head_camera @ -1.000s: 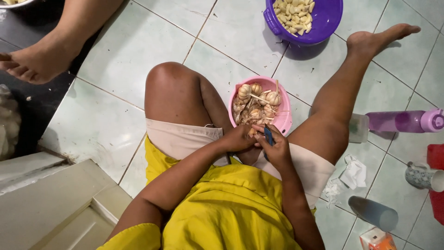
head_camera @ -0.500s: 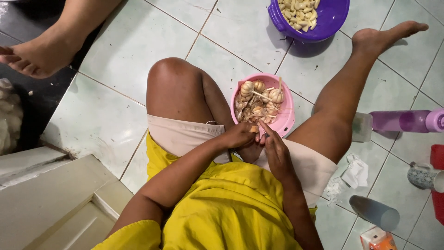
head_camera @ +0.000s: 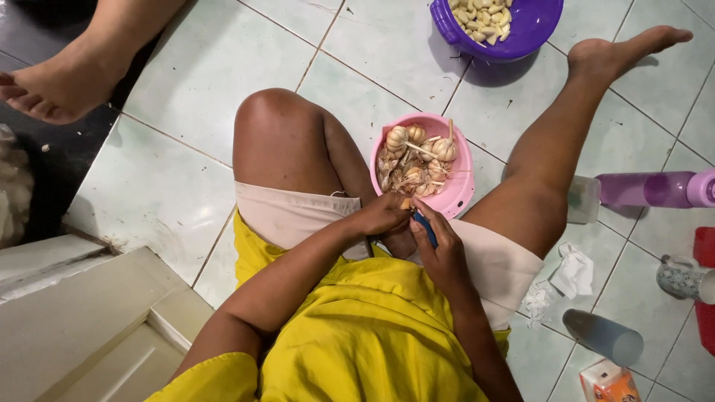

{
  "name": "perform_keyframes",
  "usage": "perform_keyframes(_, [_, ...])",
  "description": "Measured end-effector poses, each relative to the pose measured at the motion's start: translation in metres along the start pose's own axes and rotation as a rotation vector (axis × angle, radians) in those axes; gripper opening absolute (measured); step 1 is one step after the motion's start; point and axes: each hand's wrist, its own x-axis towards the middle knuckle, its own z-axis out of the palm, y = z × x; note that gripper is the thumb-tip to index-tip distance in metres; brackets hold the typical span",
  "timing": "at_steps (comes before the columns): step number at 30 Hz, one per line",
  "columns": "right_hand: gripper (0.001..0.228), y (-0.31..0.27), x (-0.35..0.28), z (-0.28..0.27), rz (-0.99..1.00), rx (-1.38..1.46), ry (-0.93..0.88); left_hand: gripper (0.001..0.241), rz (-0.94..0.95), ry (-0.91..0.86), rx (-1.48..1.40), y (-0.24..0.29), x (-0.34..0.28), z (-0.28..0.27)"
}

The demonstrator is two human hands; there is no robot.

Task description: Peeling garlic cloves by trimming the ends with a knife and removing the skin by hand while sitting on the floor.

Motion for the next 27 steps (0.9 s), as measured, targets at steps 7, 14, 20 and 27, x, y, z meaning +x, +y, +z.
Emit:
perform_keyframes(7, [0.034, 0.015, -0.003, 0.008, -0.014, -0.006, 0.069, 0.031, 0.015, 0.017, 0.080, -0.008, 0.006, -0.011])
perform_keyframes(14, [0.028, 0.013, 0.000, 0.012, -0.043, -0.069, 0.154, 0.027, -0.034, 0.066, 0.145, -0.013, 0.011, -0.015])
perform_keyframes(20, [0.025, 0.007, 0.004, 0.013, -0.061, -0.138, 0.197, 0.025, -0.073, 0.097, 0.271, 0.003, 0.008, -0.006])
perform_keyframes(27, [0.024, 0.005, 0.004, 0.014, -0.020, -0.181, 0.236, 0.018, -0.141, 0.218, 0.424, 0.006, 0.007, 0.007])
